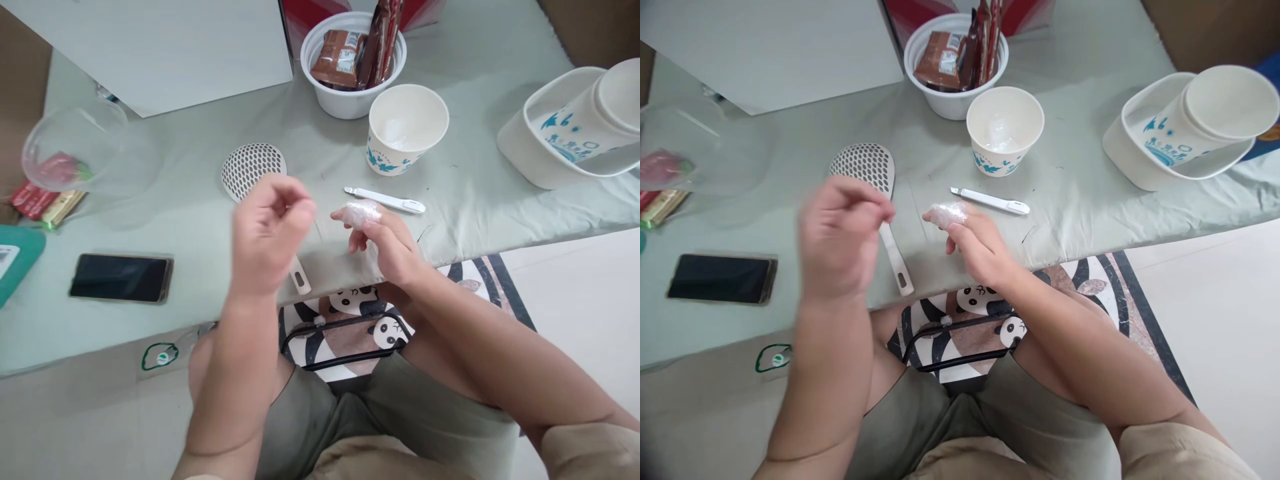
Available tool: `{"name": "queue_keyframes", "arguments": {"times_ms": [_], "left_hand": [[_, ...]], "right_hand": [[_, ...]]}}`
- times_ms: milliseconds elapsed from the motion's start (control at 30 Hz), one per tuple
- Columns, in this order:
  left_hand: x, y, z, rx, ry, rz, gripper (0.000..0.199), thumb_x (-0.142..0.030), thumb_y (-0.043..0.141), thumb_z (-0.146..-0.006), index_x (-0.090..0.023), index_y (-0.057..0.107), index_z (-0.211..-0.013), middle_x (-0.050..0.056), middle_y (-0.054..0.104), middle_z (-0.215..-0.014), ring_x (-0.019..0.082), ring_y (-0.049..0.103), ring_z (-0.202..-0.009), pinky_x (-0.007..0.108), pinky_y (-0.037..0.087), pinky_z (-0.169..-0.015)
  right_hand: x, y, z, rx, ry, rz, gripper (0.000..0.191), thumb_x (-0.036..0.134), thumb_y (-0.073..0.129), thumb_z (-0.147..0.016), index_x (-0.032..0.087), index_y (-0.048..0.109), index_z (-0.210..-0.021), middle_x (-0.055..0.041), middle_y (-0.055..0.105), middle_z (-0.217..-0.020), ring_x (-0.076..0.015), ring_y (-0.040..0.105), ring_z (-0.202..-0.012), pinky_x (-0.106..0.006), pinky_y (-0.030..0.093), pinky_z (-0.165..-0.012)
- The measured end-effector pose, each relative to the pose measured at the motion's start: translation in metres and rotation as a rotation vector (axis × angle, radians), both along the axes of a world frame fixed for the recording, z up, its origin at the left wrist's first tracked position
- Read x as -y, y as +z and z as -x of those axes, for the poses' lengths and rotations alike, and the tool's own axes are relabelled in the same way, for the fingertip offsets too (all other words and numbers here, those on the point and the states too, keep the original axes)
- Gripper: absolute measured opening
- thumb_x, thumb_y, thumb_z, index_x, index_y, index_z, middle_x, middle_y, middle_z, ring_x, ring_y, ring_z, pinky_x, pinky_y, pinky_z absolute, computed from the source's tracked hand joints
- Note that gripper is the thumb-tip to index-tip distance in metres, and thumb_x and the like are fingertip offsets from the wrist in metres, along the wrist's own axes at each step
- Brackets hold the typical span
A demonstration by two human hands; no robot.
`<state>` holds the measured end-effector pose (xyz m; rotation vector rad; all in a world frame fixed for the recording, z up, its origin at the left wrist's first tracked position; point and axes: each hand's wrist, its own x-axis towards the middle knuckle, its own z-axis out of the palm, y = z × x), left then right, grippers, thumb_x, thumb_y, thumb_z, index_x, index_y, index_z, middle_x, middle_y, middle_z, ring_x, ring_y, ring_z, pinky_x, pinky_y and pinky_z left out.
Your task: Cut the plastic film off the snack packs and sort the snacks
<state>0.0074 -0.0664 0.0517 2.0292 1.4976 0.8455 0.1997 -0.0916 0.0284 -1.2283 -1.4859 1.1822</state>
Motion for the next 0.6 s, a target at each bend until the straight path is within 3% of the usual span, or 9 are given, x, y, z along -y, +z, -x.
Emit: {"name": "queue_keyframes", "arguments": {"times_ms": [67,167,233,367,467,600], "left_hand": [[-0.006,-0.002,-0.014,0.37,-0.17,0.077,0.026,-0.04,0.068,-0.094,-0.028,0.071,-0.117,0.006,0.073,-0.116,0.022,0.07,-0.111,0.034,0.063,-0.09],[-0.008,-0.01,-0.03,0.564,-0.402,0.229,0.043,-0.048,0.084,-0.079,-0.03,0.075,-0.117,0.006,0.073,-0.129,0.025,0.07,-0.119,0.035,0.062,-0.095],[-0.005,-0.012,-0.036,0.578,-0.385,0.278,0.041,-0.05,0.084,-0.08,-0.028,0.078,-0.113,0.007,0.075,-0.127,0.024,0.073,-0.111,0.034,0.062,-0.09],[-0.003,-0.01,-0.04,0.563,-0.331,0.272,0.039,-0.05,0.086,-0.077,-0.026,0.081,-0.106,0.007,0.08,-0.115,0.023,0.074,-0.105,0.033,0.062,-0.089],[-0.004,-0.011,-0.041,0.574,-0.289,0.192,0.036,-0.047,0.088,-0.076,-0.026,0.081,-0.105,0.006,0.081,-0.113,0.023,0.074,-0.109,0.035,0.061,-0.095],[-0.006,-0.018,-0.038,0.629,-0.095,0.149,0.036,-0.044,0.091,-0.073,-0.026,0.08,-0.103,0.003,0.081,-0.105,0.018,0.076,-0.093,0.03,0.063,-0.081]], "right_hand": [[0.0,-0.002,-0.003,-0.119,0.04,0.038,0.039,0.037,0.042,-0.095,0.02,0.075,-0.105,-0.0042,0.066,-0.089,-0.0153,0.058,-0.072,-0.034,0.052,-0.074],[0.002,-0.004,-0.009,-0.262,0.173,0.087,0.031,0.037,0.044,-0.095,0.022,0.072,-0.095,-0.0057,0.068,-0.1,-0.0168,0.06,-0.083,-0.033,0.052,-0.075],[0.003,-0.004,-0.012,-0.297,0.219,0.123,0.032,0.035,0.04,-0.098,0.021,0.068,-0.089,-0.0068,0.068,-0.1,-0.0174,0.061,-0.086,-0.033,0.052,-0.075],[0.002,0.002,-0.017,-0.305,0.176,0.19,0.036,0.034,0.036,-0.099,0.019,0.068,-0.099,-0.008,0.067,-0.105,-0.0169,0.062,-0.09,-0.032,0.052,-0.073],[-0.001,0.009,-0.019,-0.278,0.072,0.193,0.03,0.041,0.049,-0.095,0.019,0.069,-0.09,-0.0072,0.065,-0.105,-0.0164,0.062,-0.09,-0.03,0.053,-0.072],[-0.007,0.012,-0.021,-0.182,-0.13,0.168,0.025,0.039,0.054,-0.089,0.019,0.067,-0.082,-0.0053,0.064,-0.101,-0.0134,0.06,-0.08,-0.029,0.052,-0.071]]}}
